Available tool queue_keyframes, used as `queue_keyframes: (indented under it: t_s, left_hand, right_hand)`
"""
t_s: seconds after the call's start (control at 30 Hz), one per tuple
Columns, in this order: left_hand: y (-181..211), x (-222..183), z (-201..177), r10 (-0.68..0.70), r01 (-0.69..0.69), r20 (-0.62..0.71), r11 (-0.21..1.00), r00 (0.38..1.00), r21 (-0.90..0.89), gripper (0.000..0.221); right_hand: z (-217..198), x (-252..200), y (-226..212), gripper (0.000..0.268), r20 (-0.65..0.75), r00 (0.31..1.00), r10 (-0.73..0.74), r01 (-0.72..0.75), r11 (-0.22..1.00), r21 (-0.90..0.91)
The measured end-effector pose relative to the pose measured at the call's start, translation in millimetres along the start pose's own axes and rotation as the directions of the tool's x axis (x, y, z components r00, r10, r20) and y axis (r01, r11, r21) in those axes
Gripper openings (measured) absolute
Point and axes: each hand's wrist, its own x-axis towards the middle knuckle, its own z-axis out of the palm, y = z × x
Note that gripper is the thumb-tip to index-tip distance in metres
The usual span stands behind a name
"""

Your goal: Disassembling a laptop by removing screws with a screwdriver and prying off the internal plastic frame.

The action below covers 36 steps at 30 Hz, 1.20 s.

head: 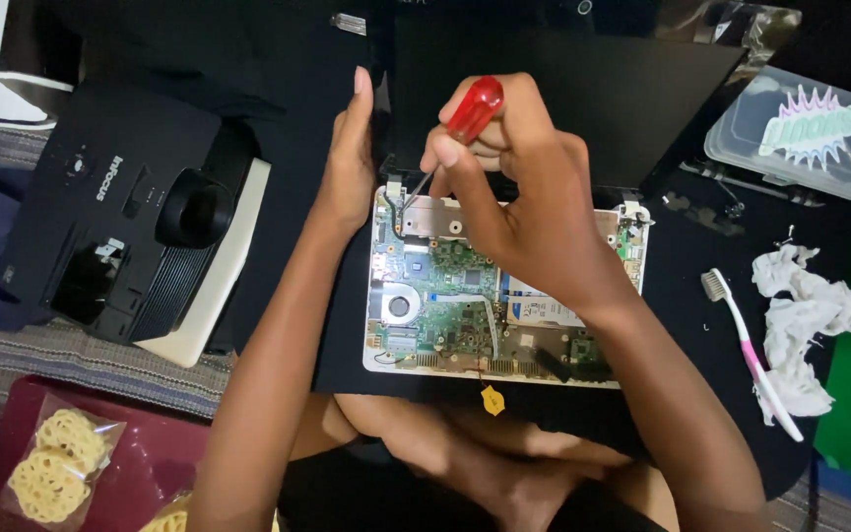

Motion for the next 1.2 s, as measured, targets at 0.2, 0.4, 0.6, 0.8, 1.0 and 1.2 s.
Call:
queue_keyframes:
  t_s: [0.2, 0.4, 0.6, 0.8, 1.0, 1.2]
  left_hand:
    - [-6, 3, -5, 0.043, -0.04, 0.065, 0.998, 0.997, -0.053, 0.052]
    - [-17, 7, -11, -0.071, 0.092, -0.177, 0.989, 0.982, 0.113, 0.06]
    - [-21, 10, -14, 0.061, -0.06, -0.037, 0.998, 0.997, 0.018, 0.037]
    - [-105, 22, -96, 0.305, -0.322, 0.149, 0.664, 0.941, 0.675, 0.07]
    - [20, -18, 7, 0.633, -0.435, -0.063, 0.596, 0.771, 0.674, 0.033]
    - [115, -97, 43, 0.491, -0.632, 0.463, 0.265, 0.738, 0.728, 0.035]
  right_hand:
    - [1, 0, 0, 0.015, -0.001, 0.999, -0.035, 0.035, 0.999, -0.007]
    - [1, 0, -3, 0.014, 0.01, 0.999, -0.051, 0.051, 0.999, 0.006]
    - [-1, 0, -4, 0.013, 0.067, 0.995, -0.076, 0.08, 0.995, -0.062]
    - [-3, 4, -19, 0.028, 0.272, 0.962, -0.03, 0.073, 0.986, -0.149]
    - [-3, 7, -22, 0.016, 0.273, 0.96, -0.063, 0.119, 0.975, -0.19]
    - [-7, 9, -18, 0.008, 0.326, 0.938, -0.115, 0.169, 0.975, -0.143]
